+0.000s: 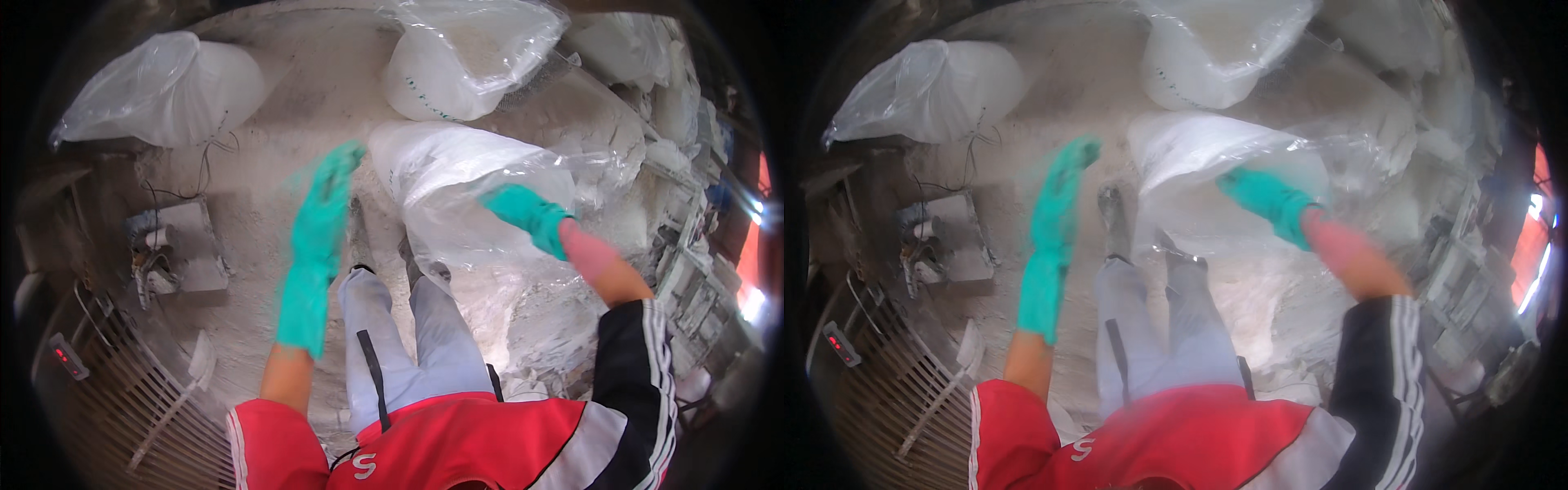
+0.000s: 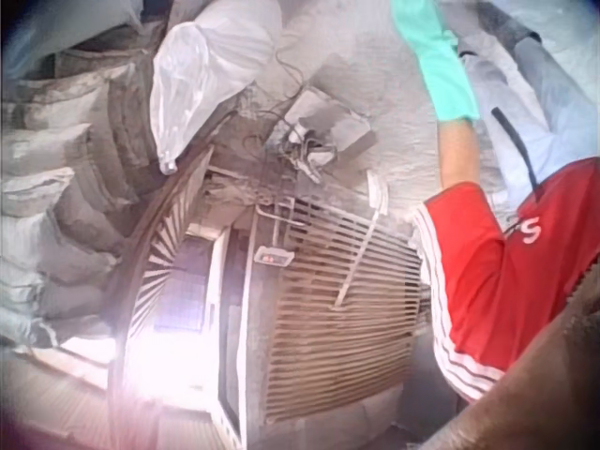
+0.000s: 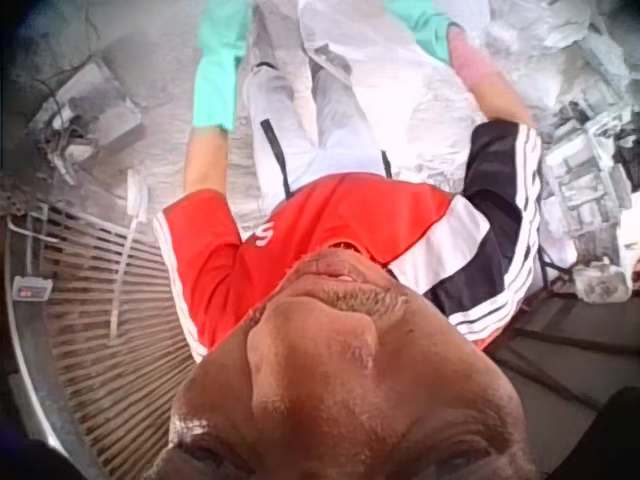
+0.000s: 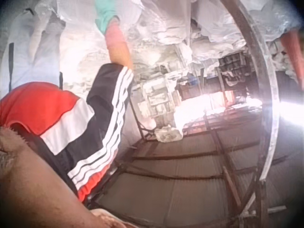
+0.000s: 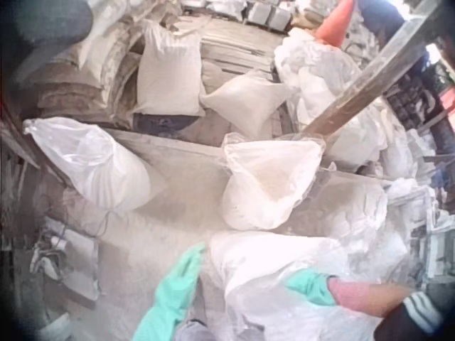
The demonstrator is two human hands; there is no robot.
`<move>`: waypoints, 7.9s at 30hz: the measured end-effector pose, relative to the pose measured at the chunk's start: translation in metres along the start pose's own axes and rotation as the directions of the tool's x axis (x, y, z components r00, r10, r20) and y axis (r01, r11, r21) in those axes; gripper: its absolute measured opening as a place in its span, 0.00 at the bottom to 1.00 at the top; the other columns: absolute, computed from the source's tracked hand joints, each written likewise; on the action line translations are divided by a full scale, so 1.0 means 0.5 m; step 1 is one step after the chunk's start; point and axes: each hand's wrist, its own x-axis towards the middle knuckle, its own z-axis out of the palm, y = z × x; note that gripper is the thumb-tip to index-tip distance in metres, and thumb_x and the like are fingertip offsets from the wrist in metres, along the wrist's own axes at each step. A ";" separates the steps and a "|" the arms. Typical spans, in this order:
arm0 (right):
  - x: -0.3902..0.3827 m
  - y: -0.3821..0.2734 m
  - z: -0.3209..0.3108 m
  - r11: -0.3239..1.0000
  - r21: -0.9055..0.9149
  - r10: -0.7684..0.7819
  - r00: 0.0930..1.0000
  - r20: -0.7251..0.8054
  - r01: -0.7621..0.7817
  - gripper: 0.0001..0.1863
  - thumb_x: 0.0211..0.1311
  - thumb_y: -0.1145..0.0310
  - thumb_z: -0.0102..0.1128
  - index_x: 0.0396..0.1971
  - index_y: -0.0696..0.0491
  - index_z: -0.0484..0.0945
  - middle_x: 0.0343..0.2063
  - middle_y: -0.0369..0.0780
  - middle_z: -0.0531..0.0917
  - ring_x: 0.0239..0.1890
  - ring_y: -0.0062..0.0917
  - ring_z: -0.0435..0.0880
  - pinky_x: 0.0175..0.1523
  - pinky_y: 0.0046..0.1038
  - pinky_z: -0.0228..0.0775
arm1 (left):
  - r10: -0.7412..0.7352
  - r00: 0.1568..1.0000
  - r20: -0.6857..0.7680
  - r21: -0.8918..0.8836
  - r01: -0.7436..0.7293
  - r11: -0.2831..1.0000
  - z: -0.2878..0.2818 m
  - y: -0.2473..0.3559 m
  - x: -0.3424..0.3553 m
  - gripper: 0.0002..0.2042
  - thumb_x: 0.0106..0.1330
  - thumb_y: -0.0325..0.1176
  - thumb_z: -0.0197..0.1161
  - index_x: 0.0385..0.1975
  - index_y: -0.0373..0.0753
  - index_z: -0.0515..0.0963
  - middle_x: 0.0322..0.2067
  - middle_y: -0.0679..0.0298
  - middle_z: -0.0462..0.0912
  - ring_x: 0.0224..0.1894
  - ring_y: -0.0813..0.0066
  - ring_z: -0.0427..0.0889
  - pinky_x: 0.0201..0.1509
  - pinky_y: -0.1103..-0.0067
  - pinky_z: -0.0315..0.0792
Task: The person uses a handheld industrial sewing machine to seal the tops of white sacks filled with material in a recycling or processing facility.
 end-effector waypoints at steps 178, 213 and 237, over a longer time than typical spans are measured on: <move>0.085 0.443 0.329 0.913 -0.346 -0.039 0.797 -0.603 -0.217 0.10 0.62 0.68 0.52 0.35 0.52 0.82 0.33 0.43 0.85 0.36 0.39 0.85 0.41 0.39 0.77 | -0.186 0.976 -0.113 0.948 0.162 0.273 0.082 -0.081 0.291 0.15 0.60 0.31 0.59 0.45 0.30 0.78 0.37 0.51 0.84 0.37 0.65 0.83 0.45 0.70 0.72; 0.063 0.375 0.294 0.485 0.870 0.441 0.833 -0.334 0.092 0.08 0.59 0.73 0.56 0.33 0.63 0.73 0.25 0.46 0.82 0.21 0.33 0.85 0.24 0.34 0.81 | -0.305 0.659 0.687 0.425 -0.705 -0.567 0.449 -0.180 0.010 0.13 0.62 0.29 0.59 0.47 0.43 0.80 0.28 0.66 0.82 0.31 0.63 0.82 0.36 0.62 0.73; 0.029 0.376 0.256 0.353 0.935 0.350 0.920 -0.174 0.043 0.13 0.61 0.71 0.53 0.38 0.65 0.78 0.26 0.46 0.82 0.25 0.32 0.85 0.26 0.31 0.80 | 0.014 0.612 0.791 0.596 -0.775 0.210 0.488 -0.127 -0.001 0.12 0.68 0.34 0.57 0.48 0.42 0.81 0.46 0.57 0.84 0.51 0.63 0.81 0.59 0.70 0.71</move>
